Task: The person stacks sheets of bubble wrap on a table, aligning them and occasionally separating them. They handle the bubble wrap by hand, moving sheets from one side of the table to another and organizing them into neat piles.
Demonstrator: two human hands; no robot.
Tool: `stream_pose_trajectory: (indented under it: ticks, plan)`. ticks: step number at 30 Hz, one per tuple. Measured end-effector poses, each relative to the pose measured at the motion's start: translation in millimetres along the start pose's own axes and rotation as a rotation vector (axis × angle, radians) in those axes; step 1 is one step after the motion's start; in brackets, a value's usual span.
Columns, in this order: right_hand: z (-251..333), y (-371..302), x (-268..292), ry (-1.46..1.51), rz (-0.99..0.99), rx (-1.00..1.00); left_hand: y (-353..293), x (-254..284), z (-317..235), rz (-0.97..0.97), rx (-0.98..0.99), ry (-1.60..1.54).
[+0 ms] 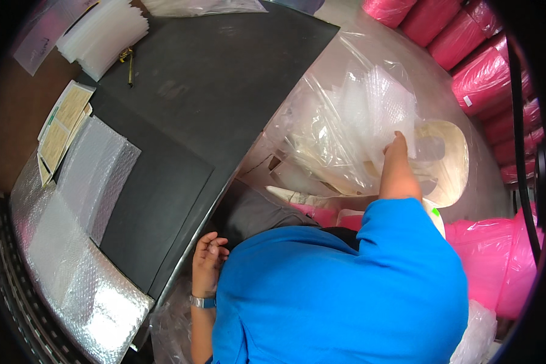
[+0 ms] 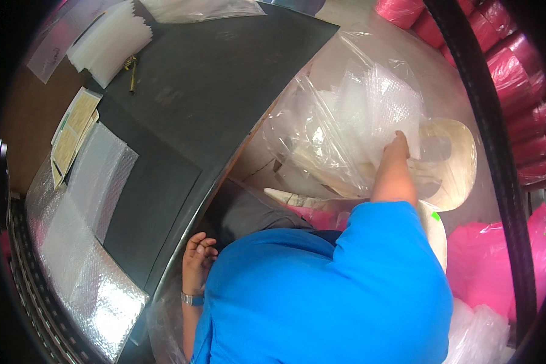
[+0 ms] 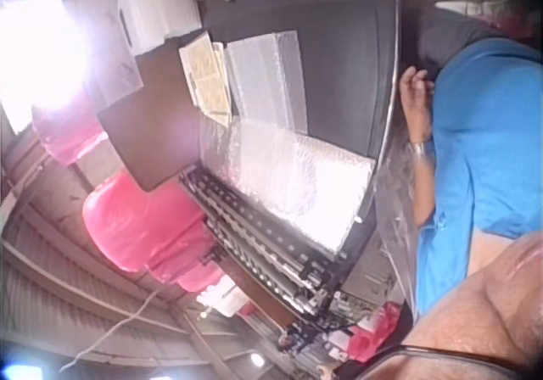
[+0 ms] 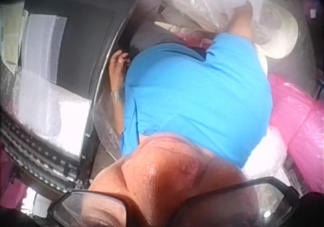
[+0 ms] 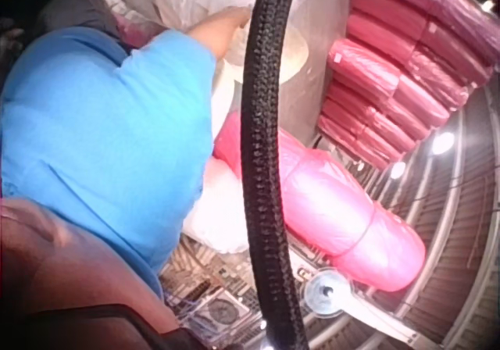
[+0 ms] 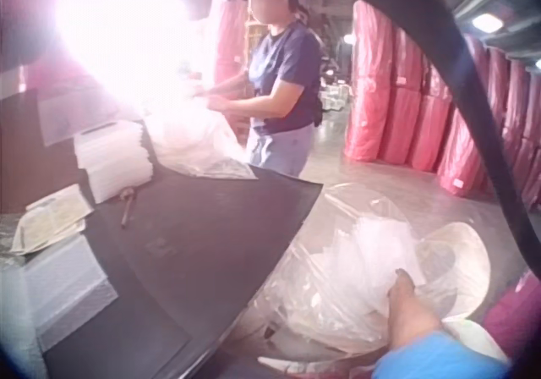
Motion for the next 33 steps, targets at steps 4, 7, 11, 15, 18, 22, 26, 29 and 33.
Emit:
stream_pose_trajectory:
  ticks: [4,7,11,15,18,22,26,29,33]
  plan:
    - [56.0,-72.2,-56.4,-0.298,0.223,0.676,13.4,54.3,55.3,0.057,0.028,0.266]
    - [83.8,-183.9,-108.4,-0.44,0.457,1.253,11.6,53.7,55.0,0.112,-0.059,1.055]
    - [-38.1,-428.2,-115.8,-0.884,2.179,0.588,21.2,0.9,11.4,0.236,-0.036,1.49]
    - [-145.0,-582.4,-15.4,-0.794,3.007,0.851,31.3,-26.4,-1.4,0.289,-0.081,1.632]
    - [-173.8,-621.9,29.5,-1.338,3.384,0.807,34.5,-20.4,10.5,0.258,-0.083,1.614]
    - [-184.1,-624.7,34.6,-1.4,3.362,1.104,32.3,-20.2,18.7,0.219,-0.094,1.569]
    - [-185.2,-616.1,29.7,-1.144,3.14,1.522,29.5,-16.6,20.0,0.195,-0.109,1.522]
    - [-174.5,-609.3,19.6,-1.118,3.041,1.559,25.5,-16.1,19.2,0.174,-0.133,1.46]
    - [-162.3,-607.7,-14.6,-0.787,3.079,1.031,9.6,-14.5,-4.7,0.116,-0.227,1.259]
Point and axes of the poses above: each hand's wrist, its own y-axis towards the middle knuckle, its own x-axis out of the back of the hand, z = x × y, the point moved 5 cm from there along y, towards the middle knuckle
